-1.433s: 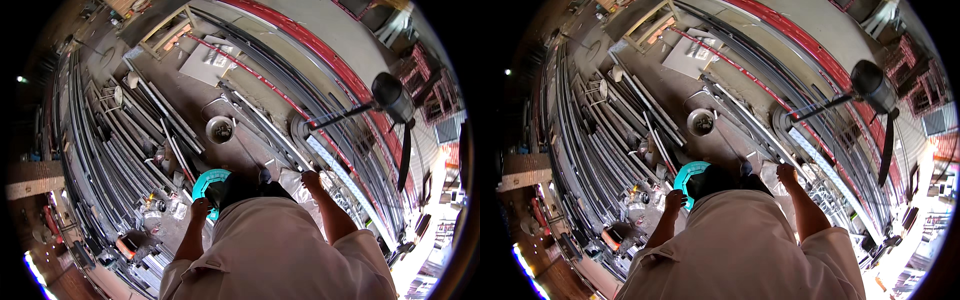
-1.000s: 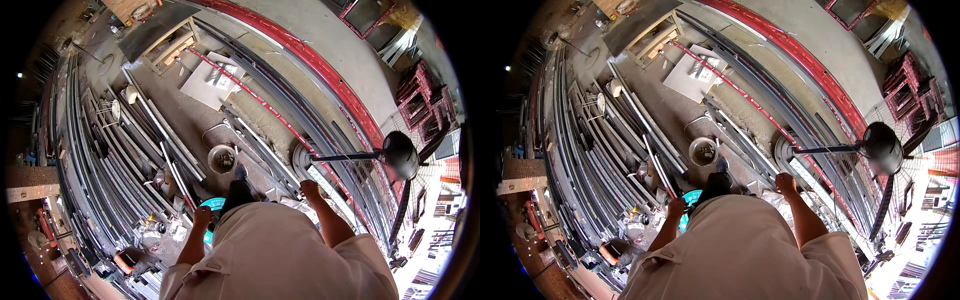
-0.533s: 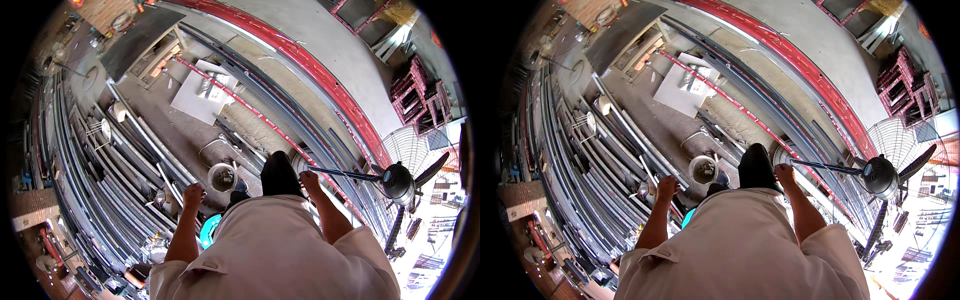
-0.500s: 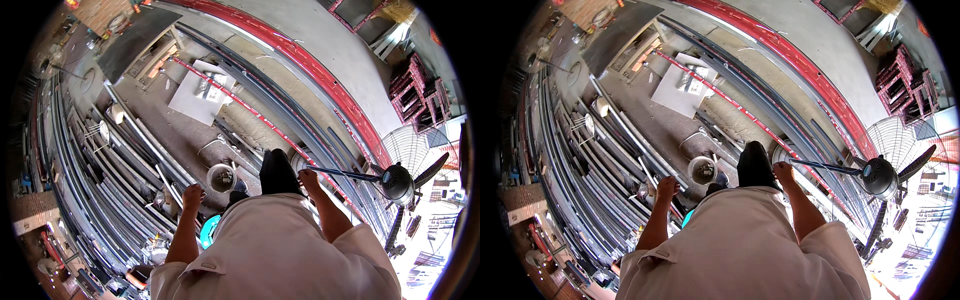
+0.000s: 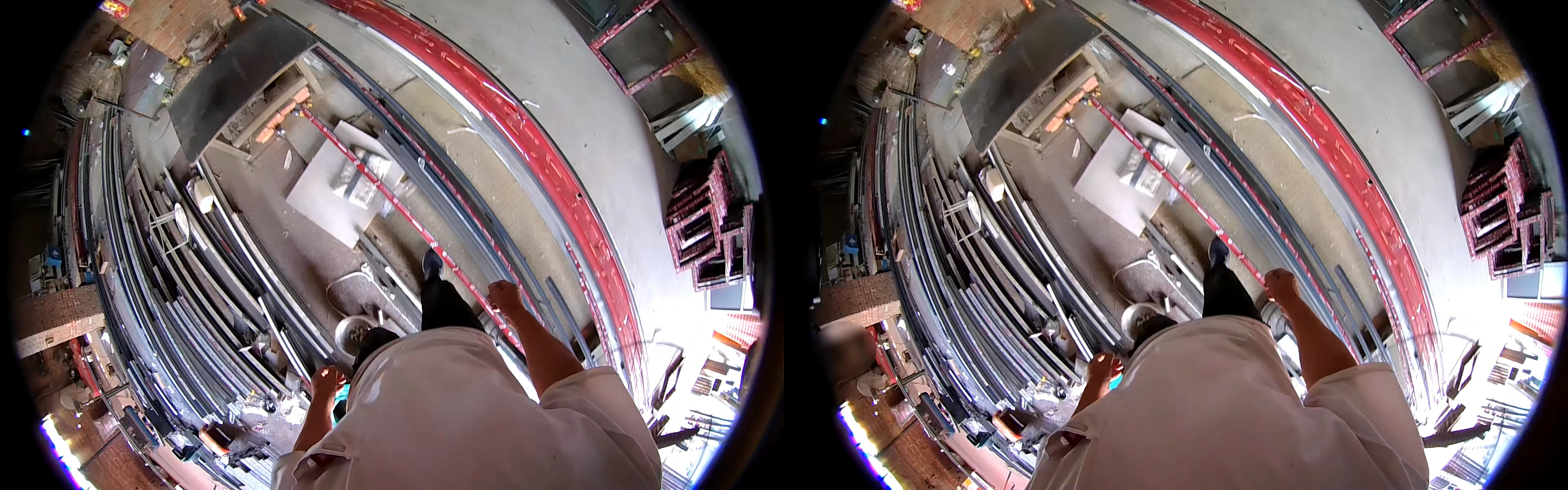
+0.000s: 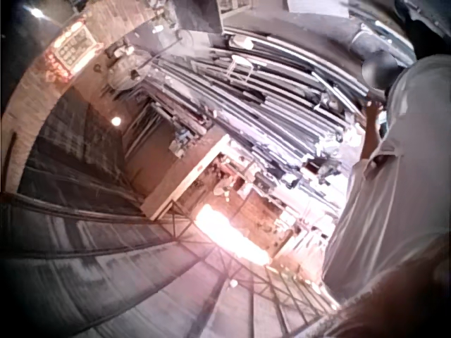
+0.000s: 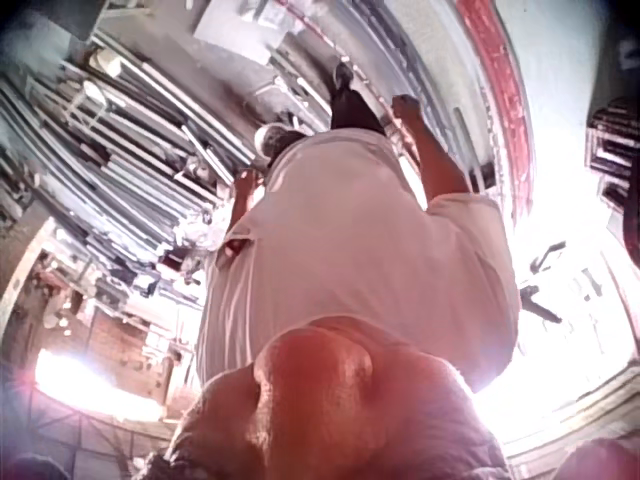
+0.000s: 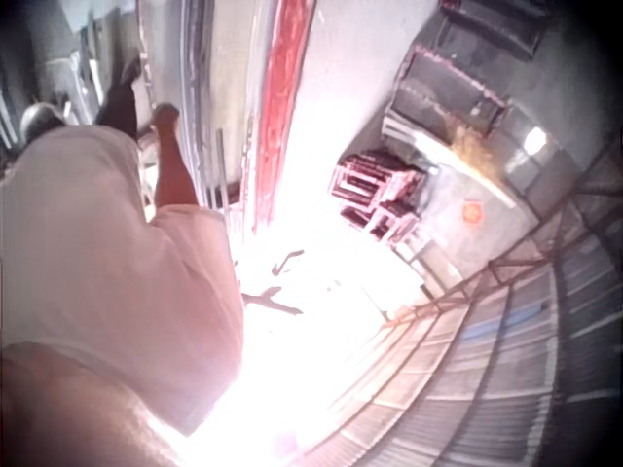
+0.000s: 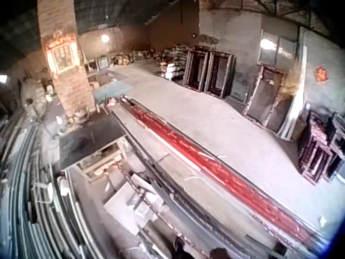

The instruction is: The person retrieves pliers from a box and uses them to peel protective film off a red metal frame piece. The person then places the frame piece onto a larger frame assembly.

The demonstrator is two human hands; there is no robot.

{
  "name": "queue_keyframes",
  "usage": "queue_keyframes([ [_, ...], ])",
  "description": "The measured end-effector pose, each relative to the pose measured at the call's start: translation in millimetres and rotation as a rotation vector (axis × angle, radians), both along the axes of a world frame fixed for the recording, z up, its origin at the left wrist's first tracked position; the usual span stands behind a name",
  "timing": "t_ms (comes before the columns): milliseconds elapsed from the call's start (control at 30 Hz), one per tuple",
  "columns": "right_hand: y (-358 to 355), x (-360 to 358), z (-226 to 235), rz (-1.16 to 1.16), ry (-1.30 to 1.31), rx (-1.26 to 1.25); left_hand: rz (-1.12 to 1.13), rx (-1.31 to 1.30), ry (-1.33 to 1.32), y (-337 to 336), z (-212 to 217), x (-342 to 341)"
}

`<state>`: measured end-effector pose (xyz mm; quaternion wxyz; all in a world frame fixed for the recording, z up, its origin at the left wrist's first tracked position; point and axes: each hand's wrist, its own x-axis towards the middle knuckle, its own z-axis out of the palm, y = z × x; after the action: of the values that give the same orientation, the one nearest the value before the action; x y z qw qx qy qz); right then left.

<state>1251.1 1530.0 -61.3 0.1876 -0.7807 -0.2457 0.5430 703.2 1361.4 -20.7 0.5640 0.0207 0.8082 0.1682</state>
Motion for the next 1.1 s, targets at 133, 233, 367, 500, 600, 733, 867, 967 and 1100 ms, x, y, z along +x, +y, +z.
queue_keyframes([
  [133, 148, 48, 32, -0.004, -0.019, 0.010, -0.013, 0.133, -0.023, 141, 30, 57],
  [233, 230, 41, 76, -0.019, -0.040, 0.156, -0.226, 0.339, 0.014, 241, 48, 71],
  [367, 281, 43, 82, -0.067, 0.002, 0.150, -0.190, 0.447, -0.008, 354, 75, 102],
  [500, 279, 31, 68, -0.052, 0.009, 0.107, -0.163, 0.349, -0.067, 404, 41, 95],
  [600, 261, 40, 39, -0.103, -0.022, -0.040, -0.288, 0.218, -0.047, 420, -14, 68],
  [733, 239, 38, 50, -0.149, -0.089, -0.227, -0.189, 0.109, -0.046, 444, -17, 48],
  [867, 281, 37, 58, -0.220, -0.079, -0.126, -0.176, 0.211, -0.059, 494, 0, 18],
  [967, 351, 27, 75, -0.235, -0.054, -0.034, -0.122, 0.224, -0.073, 538, 5, 8],
  [1100, 423, 47, 87, -0.168, -0.146, 0.055, -0.161, 0.230, -0.100, 597, 11, 50],
])
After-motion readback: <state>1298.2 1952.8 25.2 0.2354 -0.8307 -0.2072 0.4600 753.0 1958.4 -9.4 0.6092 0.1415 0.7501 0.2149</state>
